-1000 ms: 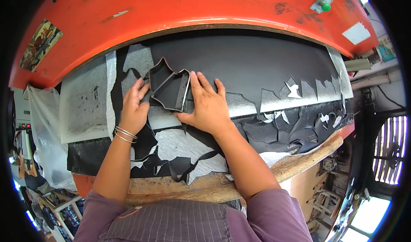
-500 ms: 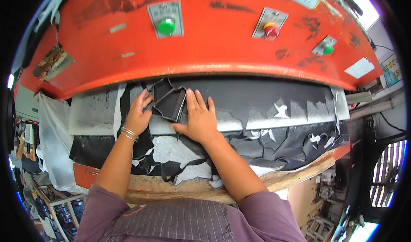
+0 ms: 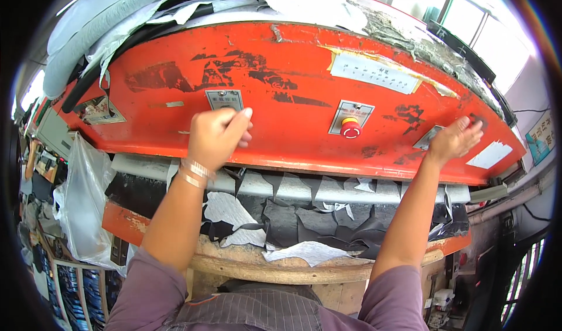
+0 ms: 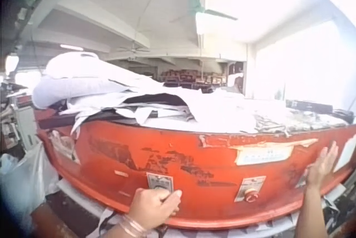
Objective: Using a hydraulic press with a metal die to cut out shoe upper patterns from a sheet of black leather.
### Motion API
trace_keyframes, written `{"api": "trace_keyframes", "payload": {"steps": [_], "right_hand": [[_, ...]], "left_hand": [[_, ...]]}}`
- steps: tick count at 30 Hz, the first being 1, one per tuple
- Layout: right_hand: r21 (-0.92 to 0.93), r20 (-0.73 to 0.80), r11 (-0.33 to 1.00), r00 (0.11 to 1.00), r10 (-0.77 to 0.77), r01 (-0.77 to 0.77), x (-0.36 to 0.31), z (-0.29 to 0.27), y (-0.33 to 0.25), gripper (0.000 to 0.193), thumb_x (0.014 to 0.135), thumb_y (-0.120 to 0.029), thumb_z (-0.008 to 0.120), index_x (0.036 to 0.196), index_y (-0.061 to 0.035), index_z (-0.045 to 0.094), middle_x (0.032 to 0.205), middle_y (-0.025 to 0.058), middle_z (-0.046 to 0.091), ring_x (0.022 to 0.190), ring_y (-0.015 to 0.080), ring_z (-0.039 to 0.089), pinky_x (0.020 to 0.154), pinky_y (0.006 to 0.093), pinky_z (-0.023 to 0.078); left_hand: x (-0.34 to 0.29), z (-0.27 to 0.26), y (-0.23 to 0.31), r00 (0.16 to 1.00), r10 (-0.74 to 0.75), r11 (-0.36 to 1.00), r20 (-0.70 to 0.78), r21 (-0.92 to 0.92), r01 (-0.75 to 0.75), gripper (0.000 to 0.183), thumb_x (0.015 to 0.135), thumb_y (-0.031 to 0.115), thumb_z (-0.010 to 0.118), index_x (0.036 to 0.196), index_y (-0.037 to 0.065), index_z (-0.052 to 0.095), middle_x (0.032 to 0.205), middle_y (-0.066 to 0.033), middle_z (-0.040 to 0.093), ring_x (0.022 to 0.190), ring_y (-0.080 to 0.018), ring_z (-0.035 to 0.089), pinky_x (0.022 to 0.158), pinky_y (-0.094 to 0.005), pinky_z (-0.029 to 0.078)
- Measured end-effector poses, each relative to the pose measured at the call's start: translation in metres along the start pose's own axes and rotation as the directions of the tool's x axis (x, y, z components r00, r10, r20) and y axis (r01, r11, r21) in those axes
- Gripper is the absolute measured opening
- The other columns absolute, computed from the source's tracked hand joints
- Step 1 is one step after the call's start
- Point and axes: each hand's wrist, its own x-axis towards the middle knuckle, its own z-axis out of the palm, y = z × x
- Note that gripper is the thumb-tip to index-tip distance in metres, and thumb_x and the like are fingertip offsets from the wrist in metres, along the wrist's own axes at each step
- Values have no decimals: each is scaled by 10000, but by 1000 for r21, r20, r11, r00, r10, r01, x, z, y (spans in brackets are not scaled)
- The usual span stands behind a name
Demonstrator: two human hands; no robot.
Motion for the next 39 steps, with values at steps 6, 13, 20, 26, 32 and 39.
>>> {"api": "trace_keyframes", "payload": {"steps": [6, 13, 20, 26, 32, 39], "right_hand": [[171, 207, 984, 975, -82, 46, -37, -38, -31, 566, 972, -314, 480, 1384, 57, 366, 1437, 245, 357, 1343, 353, 327, 1114, 433, 241], [620, 738, 763, -194, -646, -185, -196, -212, -137, 477, 743, -394, 750, 1063, -57, 642, 980, 125, 626, 909, 308, 583, 781, 404, 462], [526, 828, 847, -275, -489, 77, -268, -263, -179, 375, 617, -253, 792, 870, -59, 595, 839, 96, 597, 836, 274, 597, 715, 361, 504], [539, 782, 834, -438, -444, 119, -264, -248, -184, 366, 649, -306, 780, 867, -74, 600, 841, 96, 608, 822, 274, 620, 683, 367, 513], [282, 673, 959, -710, -207, -13, -243, -110, -227, 442, 822, -443, 663, 1035, -55, 663, 1028, 189, 661, 948, 371, 634, 772, 450, 515], [358, 925, 859, -267, -271, 365, -342, 73, -265, 504, 844, -483, 593, 911, 12, 656, 958, 201, 661, 881, 366, 611, 814, 453, 458]], "left_hand": [[-33, -14, -15, 1000, 20, 994, 23, 111, -22, 468, 900, 310, 593, 546, 23, 489, 495, -156, 459, 427, -290, 454, 444, -405, 351], [-223, -26, -22, 871, -275, 905, 406, 414, 92, 277, 868, 312, 624, 733, 80, 693, 705, -114, 628, 667, -313, 610, 621, -408, 490], [-280, -15, -33, 979, -119, 878, 163, 479, 27, 177, 802, 211, 607, 691, 73, 597, 786, -93, 570, 830, -294, 557, 748, -429, 452], [-269, -23, -44, 953, -182, 889, 240, 455, 56, 192, 796, 242, 600, 702, 77, 632, 748, -93, 572, 781, -293, 567, 743, -427, 458], [-212, -71, -64, 661, -478, 857, 579, 143, 494, 300, 869, 331, 604, 918, 52, 702, 885, -112, 666, 840, -275, 640, 753, -365, 502], [-67, -56, -163, 767, -619, 586, 172, -549, 596, 325, 971, 248, 523, 1215, 35, 539, 1046, -107, 643, 690, -119, 609, 574, -233, 493]]}}
